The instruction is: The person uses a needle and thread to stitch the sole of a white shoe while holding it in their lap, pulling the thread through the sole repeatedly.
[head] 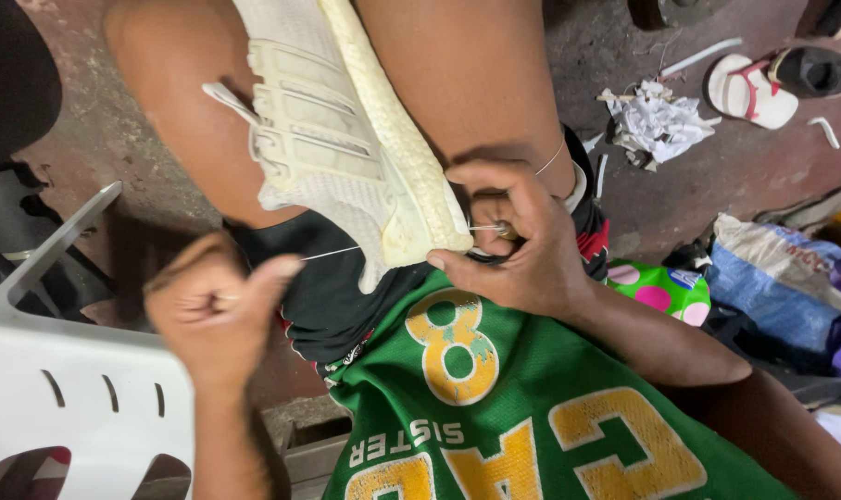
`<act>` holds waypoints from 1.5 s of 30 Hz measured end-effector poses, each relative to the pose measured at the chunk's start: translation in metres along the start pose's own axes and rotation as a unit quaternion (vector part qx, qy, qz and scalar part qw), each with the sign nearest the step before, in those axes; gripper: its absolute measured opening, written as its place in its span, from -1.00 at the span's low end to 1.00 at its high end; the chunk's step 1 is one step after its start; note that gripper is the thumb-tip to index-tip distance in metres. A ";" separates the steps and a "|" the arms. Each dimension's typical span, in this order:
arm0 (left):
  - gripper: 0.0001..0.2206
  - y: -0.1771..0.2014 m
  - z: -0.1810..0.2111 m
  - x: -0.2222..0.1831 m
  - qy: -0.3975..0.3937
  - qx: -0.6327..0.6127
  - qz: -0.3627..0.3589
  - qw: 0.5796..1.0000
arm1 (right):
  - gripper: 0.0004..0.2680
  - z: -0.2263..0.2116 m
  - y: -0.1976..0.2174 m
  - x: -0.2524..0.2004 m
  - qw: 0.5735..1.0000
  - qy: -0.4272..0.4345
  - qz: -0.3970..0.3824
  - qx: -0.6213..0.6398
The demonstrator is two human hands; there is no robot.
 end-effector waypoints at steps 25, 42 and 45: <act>-0.85 -0.105 0.028 0.000 -0.048 0.172 -0.179 0.968 | -0.39 -0.001 0.021 -0.015 0.990 -0.089 -0.103 -0.033; -0.93 -0.111 0.017 -0.006 -0.106 0.098 -0.120 0.982 | -0.39 -0.014 0.047 -0.006 0.954 0.062 -0.176 -0.233; -0.85 -0.104 0.016 -0.010 -0.105 0.045 -0.090 0.989 | -0.55 -0.016 0.042 -0.002 0.959 0.071 -0.163 -0.222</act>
Point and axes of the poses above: each hand's wrist, its own x-axis towards the middle knuckle, its own y-axis out of the back of the hand, z = x × y, the point moved 10 cm from there along x, towards the middle knuckle, and after that the axes turned 14 degrees about y, right-handed, at the moved point
